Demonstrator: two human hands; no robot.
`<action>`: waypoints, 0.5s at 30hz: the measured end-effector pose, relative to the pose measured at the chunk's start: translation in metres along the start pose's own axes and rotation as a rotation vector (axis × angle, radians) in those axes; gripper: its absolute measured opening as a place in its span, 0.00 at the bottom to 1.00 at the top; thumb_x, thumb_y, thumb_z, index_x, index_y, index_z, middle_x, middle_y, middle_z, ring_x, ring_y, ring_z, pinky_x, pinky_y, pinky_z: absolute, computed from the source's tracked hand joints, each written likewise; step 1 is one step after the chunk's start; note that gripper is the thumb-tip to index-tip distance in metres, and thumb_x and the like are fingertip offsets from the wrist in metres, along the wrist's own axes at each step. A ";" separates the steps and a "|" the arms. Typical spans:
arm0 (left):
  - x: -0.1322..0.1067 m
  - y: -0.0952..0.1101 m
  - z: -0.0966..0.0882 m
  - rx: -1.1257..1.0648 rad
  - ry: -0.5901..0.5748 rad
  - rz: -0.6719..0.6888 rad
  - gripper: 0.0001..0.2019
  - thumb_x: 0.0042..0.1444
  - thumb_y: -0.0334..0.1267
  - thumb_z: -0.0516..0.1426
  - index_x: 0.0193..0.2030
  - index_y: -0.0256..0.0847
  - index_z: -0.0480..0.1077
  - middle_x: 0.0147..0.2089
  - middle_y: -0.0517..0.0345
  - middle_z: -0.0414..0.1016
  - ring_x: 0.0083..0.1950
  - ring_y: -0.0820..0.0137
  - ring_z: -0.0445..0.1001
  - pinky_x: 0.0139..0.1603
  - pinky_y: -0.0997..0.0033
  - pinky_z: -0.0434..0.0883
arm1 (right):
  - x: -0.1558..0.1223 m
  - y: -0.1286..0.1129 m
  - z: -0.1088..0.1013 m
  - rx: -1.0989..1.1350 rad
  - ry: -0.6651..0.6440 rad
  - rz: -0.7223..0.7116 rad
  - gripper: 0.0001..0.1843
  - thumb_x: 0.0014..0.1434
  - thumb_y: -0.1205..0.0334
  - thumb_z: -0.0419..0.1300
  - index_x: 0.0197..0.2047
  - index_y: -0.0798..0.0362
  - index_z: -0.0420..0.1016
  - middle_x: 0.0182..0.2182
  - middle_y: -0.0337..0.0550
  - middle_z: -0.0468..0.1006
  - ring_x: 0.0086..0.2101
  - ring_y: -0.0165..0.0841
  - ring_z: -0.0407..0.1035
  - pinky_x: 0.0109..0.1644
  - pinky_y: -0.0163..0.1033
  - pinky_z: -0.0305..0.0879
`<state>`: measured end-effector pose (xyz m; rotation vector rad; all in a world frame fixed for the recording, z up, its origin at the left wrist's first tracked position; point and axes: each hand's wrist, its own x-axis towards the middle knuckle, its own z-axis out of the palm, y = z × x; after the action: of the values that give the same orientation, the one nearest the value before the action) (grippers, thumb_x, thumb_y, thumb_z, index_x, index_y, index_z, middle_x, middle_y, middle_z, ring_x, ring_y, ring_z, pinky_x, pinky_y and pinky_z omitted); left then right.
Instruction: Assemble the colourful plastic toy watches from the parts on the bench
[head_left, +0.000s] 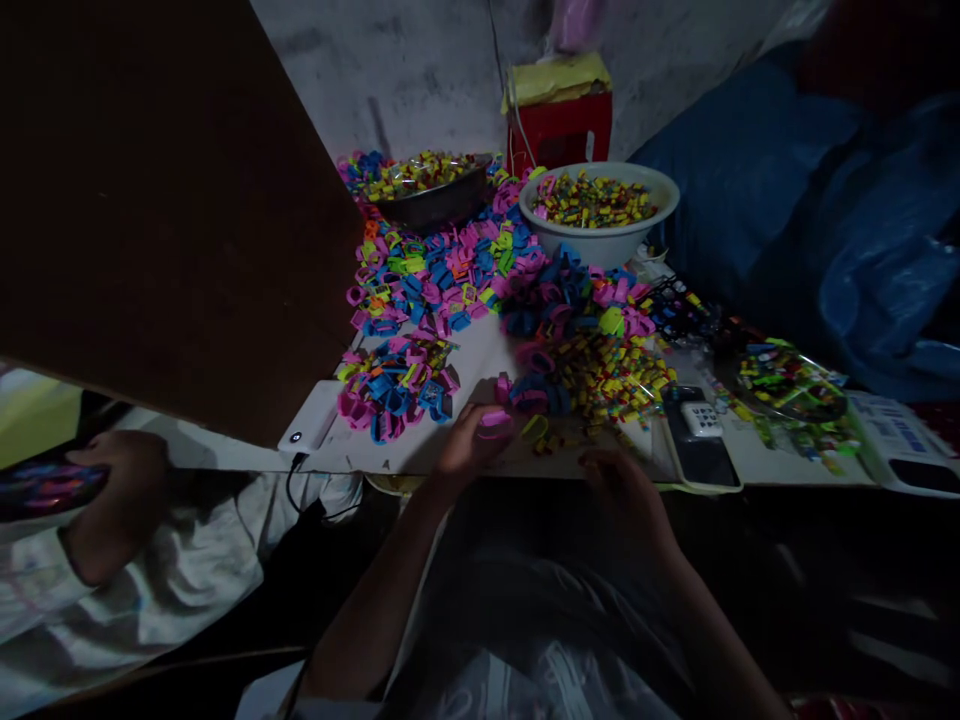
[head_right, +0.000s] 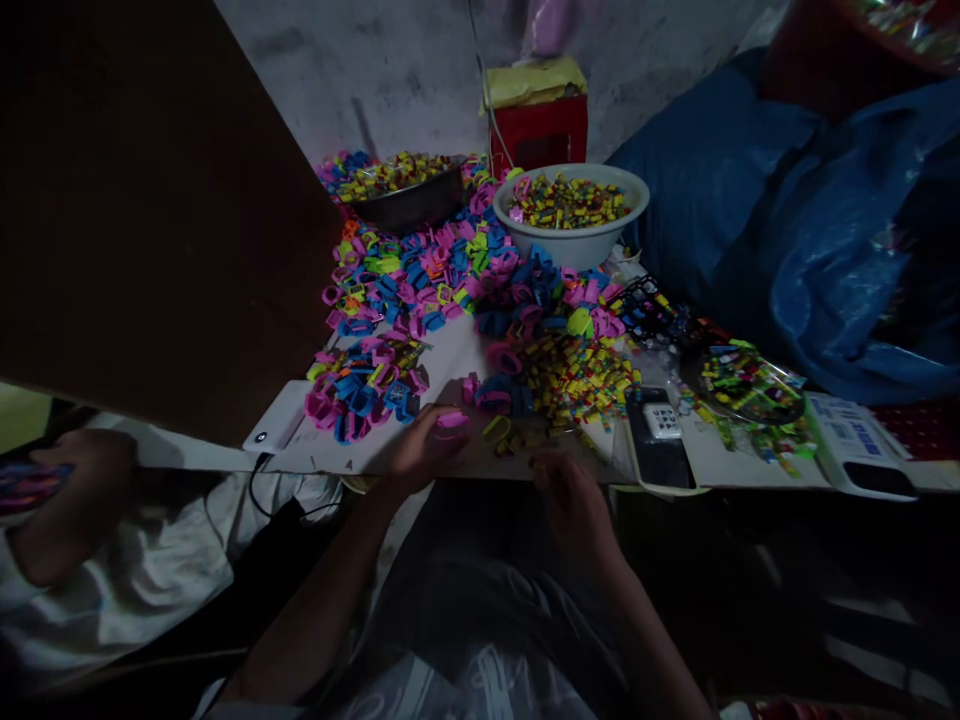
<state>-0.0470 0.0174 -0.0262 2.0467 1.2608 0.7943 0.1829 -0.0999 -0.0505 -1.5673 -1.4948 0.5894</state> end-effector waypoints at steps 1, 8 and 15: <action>-0.006 0.009 -0.003 -0.071 0.005 0.011 0.17 0.55 0.45 0.60 0.49 0.41 0.70 0.46 0.53 0.70 0.47 0.64 0.72 0.48 0.67 0.70 | -0.002 -0.009 0.003 0.041 -0.017 0.014 0.09 0.62 0.59 0.54 0.45 0.49 0.70 0.39 0.44 0.79 0.38 0.36 0.74 0.41 0.39 0.69; -0.043 0.074 -0.014 -0.188 -0.190 0.064 0.21 0.60 0.42 0.57 0.59 0.44 0.62 0.54 0.52 0.68 0.55 0.65 0.69 0.56 0.67 0.67 | -0.007 -0.056 0.008 0.193 0.025 -0.049 0.10 0.61 0.61 0.57 0.46 0.47 0.69 0.39 0.41 0.79 0.37 0.33 0.74 0.40 0.36 0.70; -0.049 0.094 -0.015 -0.160 -0.198 0.060 0.20 0.59 0.43 0.57 0.58 0.44 0.63 0.55 0.51 0.70 0.55 0.64 0.70 0.58 0.63 0.67 | -0.012 -0.060 0.003 0.158 0.114 -0.081 0.07 0.61 0.60 0.57 0.43 0.47 0.69 0.40 0.43 0.78 0.40 0.34 0.74 0.41 0.37 0.71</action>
<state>-0.0244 -0.0596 0.0445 1.9867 0.9986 0.6776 0.1456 -0.1168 -0.0049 -1.3901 -1.3850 0.5486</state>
